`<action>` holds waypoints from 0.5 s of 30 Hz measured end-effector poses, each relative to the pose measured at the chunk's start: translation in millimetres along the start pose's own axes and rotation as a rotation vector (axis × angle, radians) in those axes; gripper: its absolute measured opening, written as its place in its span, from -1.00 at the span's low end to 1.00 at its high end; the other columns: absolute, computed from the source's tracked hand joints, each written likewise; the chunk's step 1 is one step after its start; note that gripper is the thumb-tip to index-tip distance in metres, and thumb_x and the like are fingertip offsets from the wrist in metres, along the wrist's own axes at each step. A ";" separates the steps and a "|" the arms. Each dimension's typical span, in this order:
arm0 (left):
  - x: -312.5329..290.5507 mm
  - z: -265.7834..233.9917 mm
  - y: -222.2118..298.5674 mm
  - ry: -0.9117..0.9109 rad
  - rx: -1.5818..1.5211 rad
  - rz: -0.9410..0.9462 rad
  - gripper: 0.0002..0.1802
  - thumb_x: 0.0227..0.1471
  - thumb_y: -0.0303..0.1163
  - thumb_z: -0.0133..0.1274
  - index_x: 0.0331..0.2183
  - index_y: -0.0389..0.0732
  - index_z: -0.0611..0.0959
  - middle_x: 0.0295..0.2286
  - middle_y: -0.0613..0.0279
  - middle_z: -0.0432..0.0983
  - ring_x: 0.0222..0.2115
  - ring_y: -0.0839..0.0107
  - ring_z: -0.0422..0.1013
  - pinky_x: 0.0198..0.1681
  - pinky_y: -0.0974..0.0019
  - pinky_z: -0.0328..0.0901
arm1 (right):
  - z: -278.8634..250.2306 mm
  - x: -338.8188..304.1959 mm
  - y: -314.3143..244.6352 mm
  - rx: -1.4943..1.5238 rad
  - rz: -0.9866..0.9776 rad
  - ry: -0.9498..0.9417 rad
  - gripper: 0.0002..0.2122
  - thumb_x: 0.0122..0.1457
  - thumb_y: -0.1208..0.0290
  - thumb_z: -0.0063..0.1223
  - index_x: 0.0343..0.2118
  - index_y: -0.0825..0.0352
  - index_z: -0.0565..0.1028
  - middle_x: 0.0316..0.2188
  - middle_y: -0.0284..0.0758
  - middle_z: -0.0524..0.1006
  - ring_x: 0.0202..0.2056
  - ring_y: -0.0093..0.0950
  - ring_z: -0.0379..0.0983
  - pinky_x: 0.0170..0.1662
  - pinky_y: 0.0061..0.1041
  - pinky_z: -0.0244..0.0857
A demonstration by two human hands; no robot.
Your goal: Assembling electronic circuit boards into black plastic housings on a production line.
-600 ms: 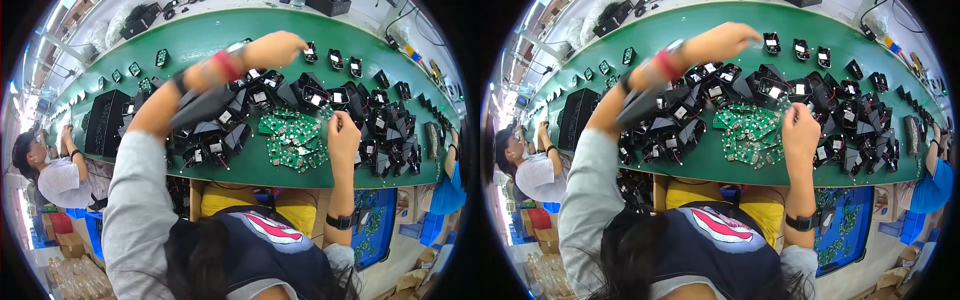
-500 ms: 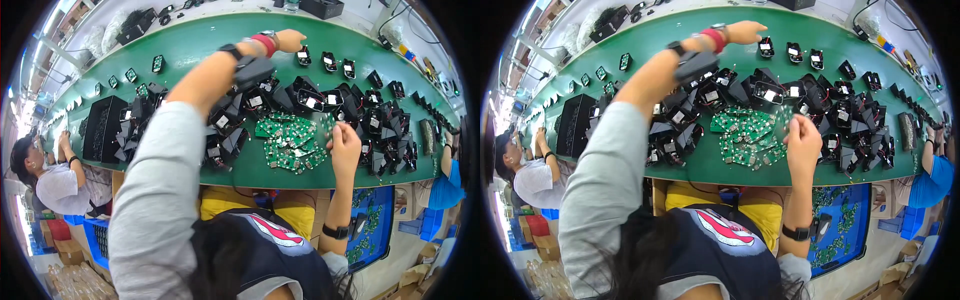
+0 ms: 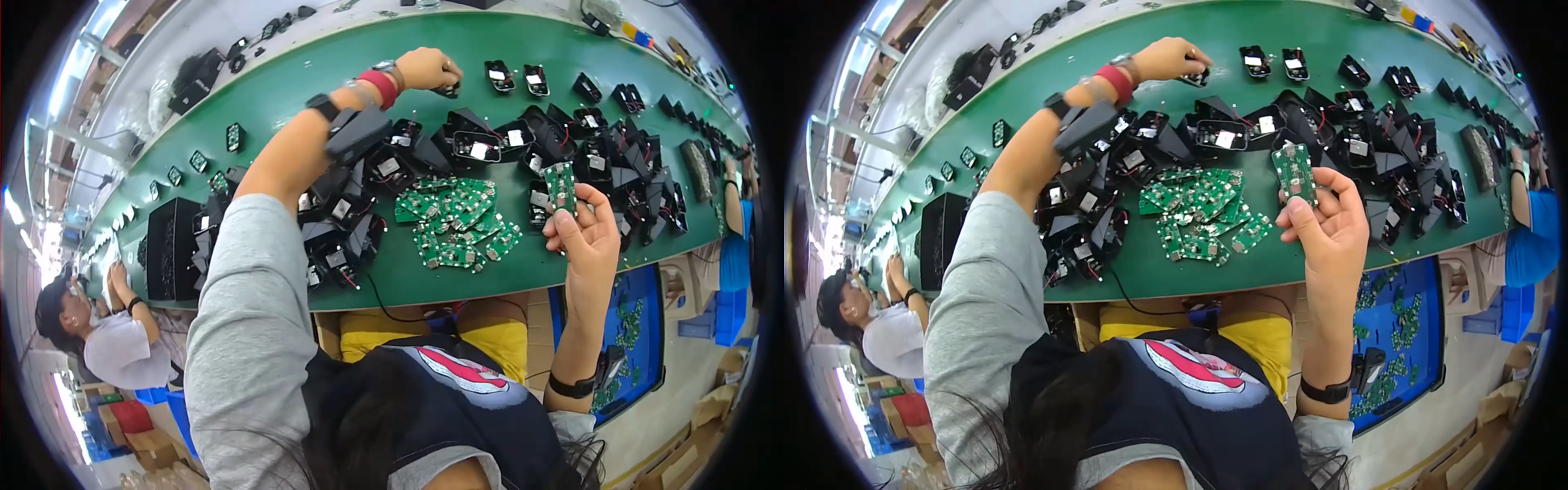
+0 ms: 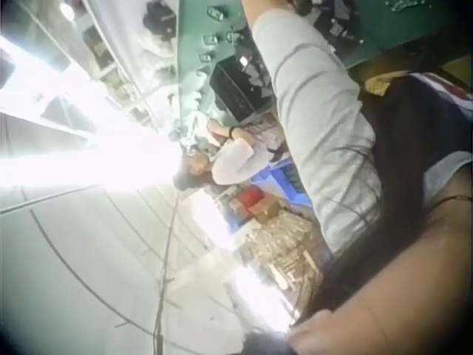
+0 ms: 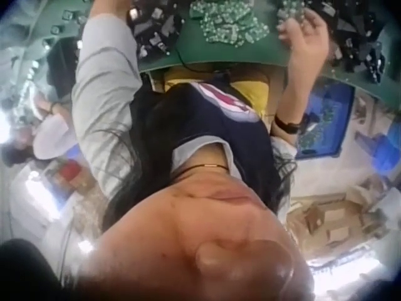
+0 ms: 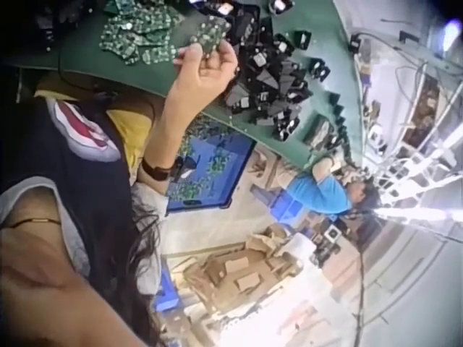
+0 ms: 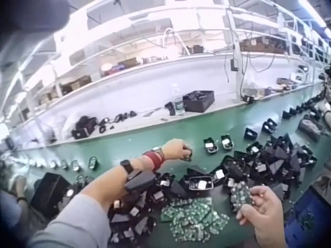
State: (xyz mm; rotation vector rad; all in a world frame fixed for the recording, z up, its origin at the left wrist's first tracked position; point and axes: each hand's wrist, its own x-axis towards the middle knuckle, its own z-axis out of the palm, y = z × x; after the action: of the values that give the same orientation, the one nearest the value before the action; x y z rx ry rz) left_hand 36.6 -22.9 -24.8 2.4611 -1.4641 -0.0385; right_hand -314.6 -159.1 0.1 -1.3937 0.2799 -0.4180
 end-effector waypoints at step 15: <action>-220.7 -7.1 212.8 0.419 -0.466 -0.156 -0.86 -0.13 -0.43 0.07 -0.47 -0.30 0.54 -0.59 0.04 0.45 -0.54 0.03 0.39 -0.49 0.19 0.27 | 79.1 -48.9 -10.7 0.135 -0.012 -0.287 -0.75 0.10 0.67 -0.04 -0.13 0.52 0.42 -0.27 -0.30 0.40 -0.49 -0.65 0.41 -0.44 -0.73 0.31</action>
State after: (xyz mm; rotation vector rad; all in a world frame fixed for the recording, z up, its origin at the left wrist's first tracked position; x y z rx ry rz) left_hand -252.4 74.2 9.1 2.0387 -0.9565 0.0901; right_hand -325.5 -68.5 20.8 -1.3033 0.0087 -0.2375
